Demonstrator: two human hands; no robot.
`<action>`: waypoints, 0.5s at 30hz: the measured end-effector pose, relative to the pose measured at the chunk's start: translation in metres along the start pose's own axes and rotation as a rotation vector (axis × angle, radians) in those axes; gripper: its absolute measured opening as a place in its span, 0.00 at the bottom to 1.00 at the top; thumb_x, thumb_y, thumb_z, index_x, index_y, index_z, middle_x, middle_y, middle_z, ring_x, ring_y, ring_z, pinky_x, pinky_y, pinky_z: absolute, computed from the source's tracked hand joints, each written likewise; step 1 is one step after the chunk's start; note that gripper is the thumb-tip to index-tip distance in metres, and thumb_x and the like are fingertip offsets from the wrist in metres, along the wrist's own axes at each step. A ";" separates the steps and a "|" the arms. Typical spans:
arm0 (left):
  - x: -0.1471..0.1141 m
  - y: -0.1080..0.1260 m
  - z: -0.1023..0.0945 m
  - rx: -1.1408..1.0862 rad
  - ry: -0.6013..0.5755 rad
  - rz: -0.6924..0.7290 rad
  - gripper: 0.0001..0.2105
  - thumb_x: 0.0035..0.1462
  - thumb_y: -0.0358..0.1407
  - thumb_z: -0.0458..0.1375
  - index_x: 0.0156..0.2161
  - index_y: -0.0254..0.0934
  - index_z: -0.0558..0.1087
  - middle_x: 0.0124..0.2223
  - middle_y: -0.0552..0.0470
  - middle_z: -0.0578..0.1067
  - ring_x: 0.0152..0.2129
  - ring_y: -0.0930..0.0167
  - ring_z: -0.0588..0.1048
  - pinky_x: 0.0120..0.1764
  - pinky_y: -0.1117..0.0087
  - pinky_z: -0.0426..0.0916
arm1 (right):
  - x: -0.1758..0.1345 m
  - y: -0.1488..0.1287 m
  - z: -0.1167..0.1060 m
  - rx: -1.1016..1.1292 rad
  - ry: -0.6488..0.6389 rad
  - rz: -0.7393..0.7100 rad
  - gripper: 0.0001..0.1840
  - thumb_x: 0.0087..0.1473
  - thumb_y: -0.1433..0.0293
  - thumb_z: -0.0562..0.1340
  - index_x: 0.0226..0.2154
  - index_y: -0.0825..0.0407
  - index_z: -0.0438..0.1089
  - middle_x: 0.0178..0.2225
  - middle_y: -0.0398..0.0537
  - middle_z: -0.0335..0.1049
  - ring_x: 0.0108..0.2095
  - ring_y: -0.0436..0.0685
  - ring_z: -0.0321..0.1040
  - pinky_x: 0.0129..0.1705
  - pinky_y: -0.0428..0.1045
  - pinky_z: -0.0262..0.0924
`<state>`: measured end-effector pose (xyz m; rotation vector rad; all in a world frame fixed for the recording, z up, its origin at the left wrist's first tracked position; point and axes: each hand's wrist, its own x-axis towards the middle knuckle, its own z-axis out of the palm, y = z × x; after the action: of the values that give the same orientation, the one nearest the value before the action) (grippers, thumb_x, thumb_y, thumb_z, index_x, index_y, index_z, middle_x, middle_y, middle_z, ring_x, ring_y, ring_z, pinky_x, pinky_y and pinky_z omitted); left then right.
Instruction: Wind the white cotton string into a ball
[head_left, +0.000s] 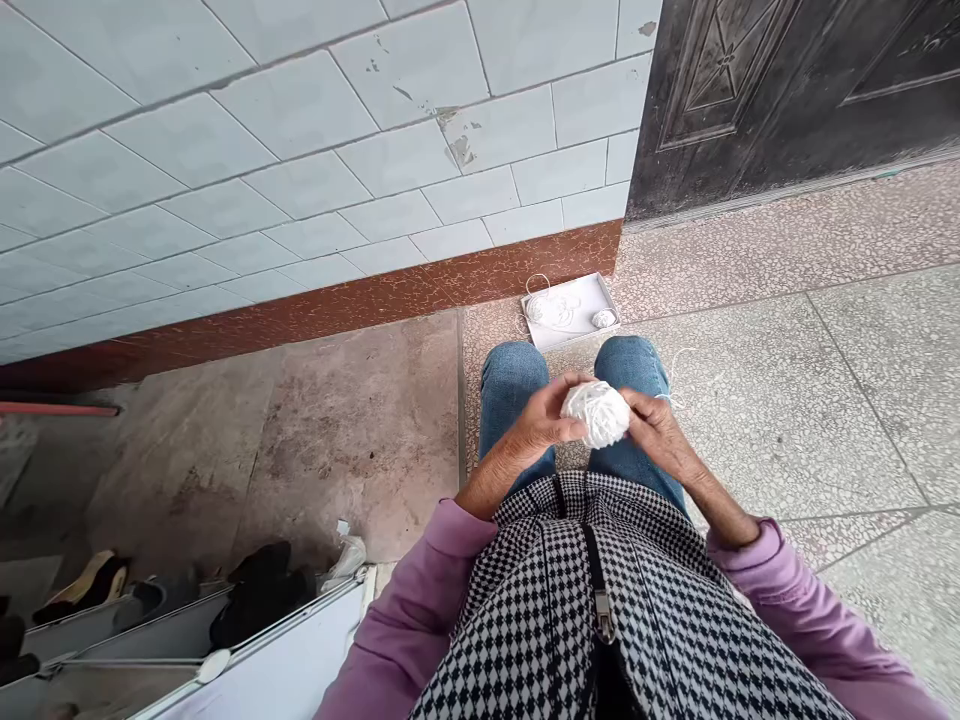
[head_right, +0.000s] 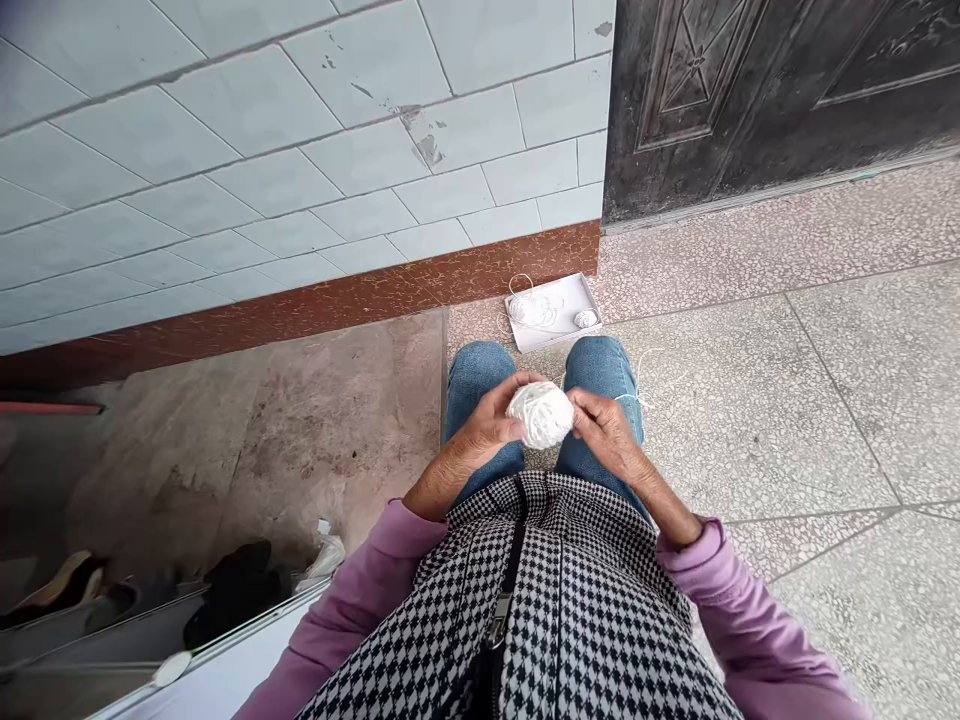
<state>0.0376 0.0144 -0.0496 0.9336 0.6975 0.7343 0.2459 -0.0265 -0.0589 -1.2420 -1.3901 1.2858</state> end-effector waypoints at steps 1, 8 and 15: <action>0.002 -0.001 -0.001 -0.036 0.046 0.015 0.37 0.39 0.52 0.82 0.53 0.39 0.79 0.50 0.44 0.82 0.46 0.59 0.80 0.49 0.61 0.75 | -0.005 0.005 0.007 -0.018 -0.012 0.007 0.34 0.68 0.36 0.59 0.29 0.48 0.69 0.23 0.41 0.63 0.25 0.52 0.59 0.28 0.49 0.56; 0.014 0.002 -0.012 0.388 0.333 0.148 0.33 0.41 0.39 0.79 0.55 0.40 0.80 0.55 0.45 0.78 0.52 0.57 0.76 0.58 0.56 0.69 | -0.040 -0.011 0.010 -0.144 -0.288 -0.073 0.29 0.77 0.47 0.54 0.34 0.48 0.75 0.30 0.46 0.75 0.30 0.55 0.69 0.36 0.51 0.65; -0.017 0.003 -0.007 0.321 -0.147 -0.174 0.27 0.50 0.40 0.72 0.58 0.40 0.82 0.55 0.44 0.80 0.49 0.56 0.77 0.55 0.58 0.69 | -0.013 -0.033 -0.023 -0.120 -0.032 -0.087 0.23 0.70 0.47 0.65 0.33 0.48 0.75 0.29 0.45 0.74 0.31 0.55 0.68 0.35 0.50 0.65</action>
<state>0.0218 0.0052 -0.0461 1.1895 0.7687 0.4011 0.2665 -0.0355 -0.0231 -1.2309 -1.5468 1.1821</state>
